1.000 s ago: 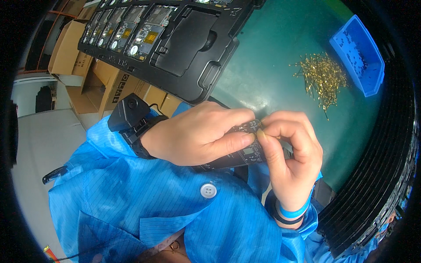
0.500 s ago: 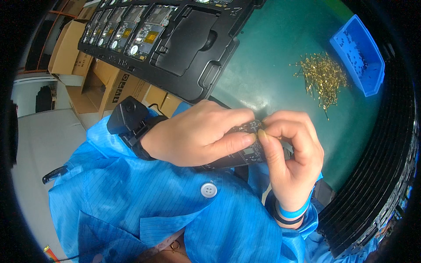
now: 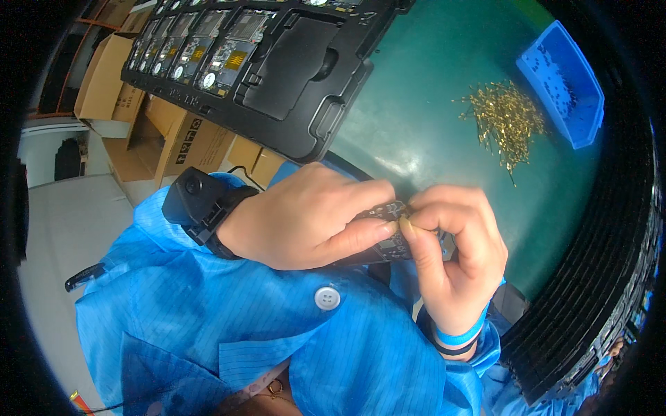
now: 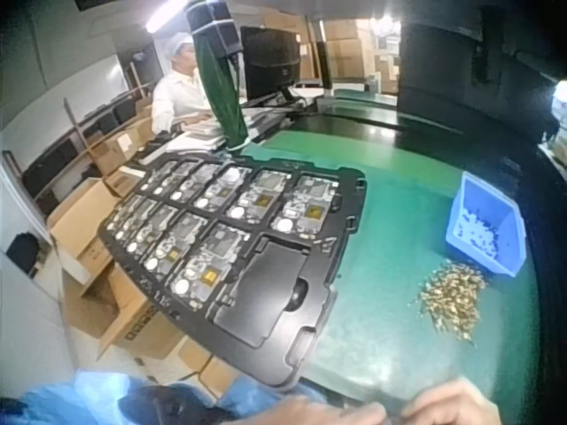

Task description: Assembling electronic circuit boards and placing them into a tray.

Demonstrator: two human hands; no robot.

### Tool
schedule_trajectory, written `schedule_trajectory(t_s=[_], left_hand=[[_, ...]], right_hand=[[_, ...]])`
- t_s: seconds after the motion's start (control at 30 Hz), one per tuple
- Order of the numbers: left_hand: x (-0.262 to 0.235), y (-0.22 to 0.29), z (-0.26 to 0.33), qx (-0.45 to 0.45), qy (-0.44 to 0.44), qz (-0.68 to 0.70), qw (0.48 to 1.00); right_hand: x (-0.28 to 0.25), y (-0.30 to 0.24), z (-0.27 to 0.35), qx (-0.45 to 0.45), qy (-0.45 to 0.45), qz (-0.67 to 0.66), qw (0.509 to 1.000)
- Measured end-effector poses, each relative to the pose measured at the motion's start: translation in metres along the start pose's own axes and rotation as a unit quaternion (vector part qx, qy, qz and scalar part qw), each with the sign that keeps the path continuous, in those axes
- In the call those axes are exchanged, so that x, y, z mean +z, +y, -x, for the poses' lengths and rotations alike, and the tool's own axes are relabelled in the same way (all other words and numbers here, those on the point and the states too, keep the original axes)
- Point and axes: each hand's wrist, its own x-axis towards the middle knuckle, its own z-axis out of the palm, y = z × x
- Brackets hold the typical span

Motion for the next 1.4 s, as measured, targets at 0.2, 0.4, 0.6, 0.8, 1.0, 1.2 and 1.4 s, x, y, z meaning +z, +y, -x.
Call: schedule_trajectory(t_s=[0.2,0.4,0.6,0.8,1.0,1.2,1.4], left_hand=[[0.002,0.001,0.003,0.03,0.01,-0.035,0.999],[0.0,0.01,0.005,0.037,-0.009,-0.104,0.994],[0.002,0.017,0.009,0.044,0.006,-0.133,0.99],[0.005,0.017,0.012,0.059,0.009,-0.12,0.991],[0.005,0.017,0.012,0.066,0.014,-0.108,0.992],[0.006,0.02,0.013,0.068,0.018,-0.116,0.991],[0.004,0.021,0.014,0.061,0.012,-0.123,0.99]], right_hand=[[-0.002,-0.001,0.002,-0.027,0.005,-0.002,1.0],[-0.006,-0.007,0.005,-0.061,-0.009,0.029,0.998],[-0.008,-0.008,0.009,-0.132,-0.015,0.066,0.989],[-0.01,-0.008,0.013,-0.164,-0.025,0.056,0.985],[-0.011,-0.009,0.014,-0.171,-0.028,0.061,0.983],[-0.012,-0.01,0.015,-0.178,-0.027,0.079,0.98],[-0.012,-0.012,0.015,-0.169,-0.035,0.076,0.982]])
